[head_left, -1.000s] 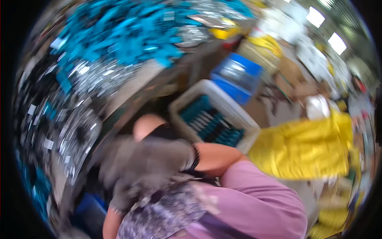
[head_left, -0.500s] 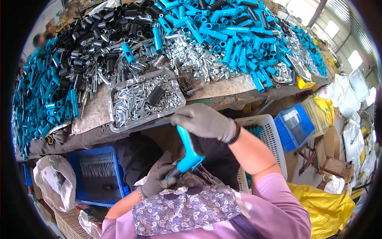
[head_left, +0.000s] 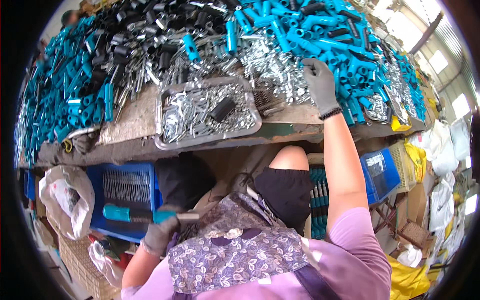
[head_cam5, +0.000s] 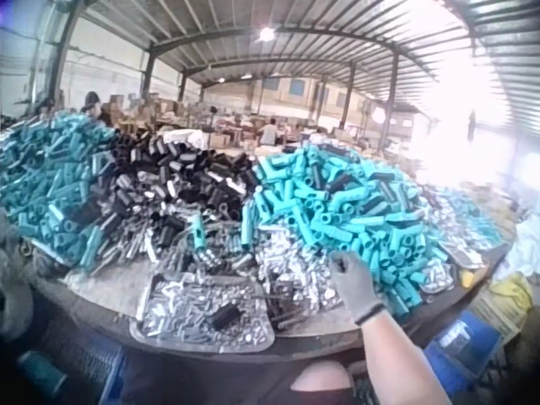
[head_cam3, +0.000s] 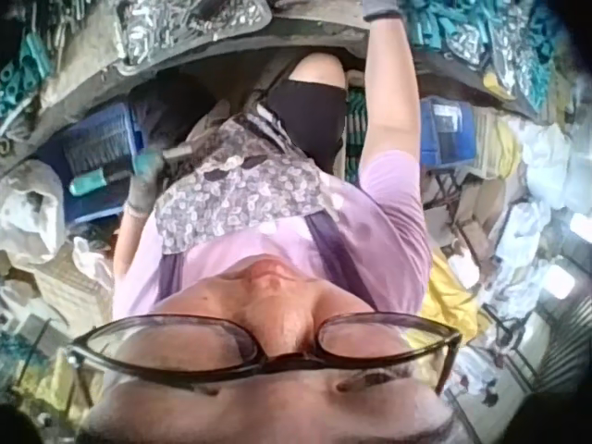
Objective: Assembling various metal and plastic mechanical components, including screws and housing pieces, at a factory workbench.
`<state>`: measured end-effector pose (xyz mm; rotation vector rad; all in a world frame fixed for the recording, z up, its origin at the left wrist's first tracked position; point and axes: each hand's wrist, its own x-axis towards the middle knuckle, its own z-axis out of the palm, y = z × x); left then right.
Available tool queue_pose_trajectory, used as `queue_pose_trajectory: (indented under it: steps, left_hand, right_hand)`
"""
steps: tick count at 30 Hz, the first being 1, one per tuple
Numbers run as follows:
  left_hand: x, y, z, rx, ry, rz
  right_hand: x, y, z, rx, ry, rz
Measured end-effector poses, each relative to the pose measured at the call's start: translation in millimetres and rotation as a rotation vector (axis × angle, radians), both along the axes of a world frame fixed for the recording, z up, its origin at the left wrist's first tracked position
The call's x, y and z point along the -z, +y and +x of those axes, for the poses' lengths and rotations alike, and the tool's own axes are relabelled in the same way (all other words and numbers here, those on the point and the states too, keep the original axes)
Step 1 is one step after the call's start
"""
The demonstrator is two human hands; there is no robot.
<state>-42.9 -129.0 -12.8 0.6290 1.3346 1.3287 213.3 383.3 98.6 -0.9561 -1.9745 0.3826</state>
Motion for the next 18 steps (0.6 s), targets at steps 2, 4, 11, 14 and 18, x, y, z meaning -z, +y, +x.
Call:
queue_pose_trajectory:
  steps: [2, 4, 11, 14, 18]
  left_hand:
    - [-8.4, 33.1, 15.5, -0.177, -0.270, 0.207]
    - [-9.9, 58.2, 13.7, -0.160, -0.320, 0.206]
    - [-34.2, 98.4, 36.2, -0.106, -0.459, 0.234]
    - [-26.5, 95.4, 33.9, -0.234, -0.567, 0.206]
    - [-16.3, 94.9, 32.7, -0.210, -0.659, 0.200]
  right_hand:
    - [0.7, -13.0, -7.0, 0.029, -0.028, 0.036]
    - [8.8, 1.9, -4.1, 0.131, -0.212, 0.194]
    - [5.4, 38.4, 8.3, 0.103, -0.345, 0.212]
    - [3.7, -13.9, 1.3, 0.007, 0.024, 0.043]
    - [-4.9, -185.1, -5.7, -0.411, 0.334, -0.467]
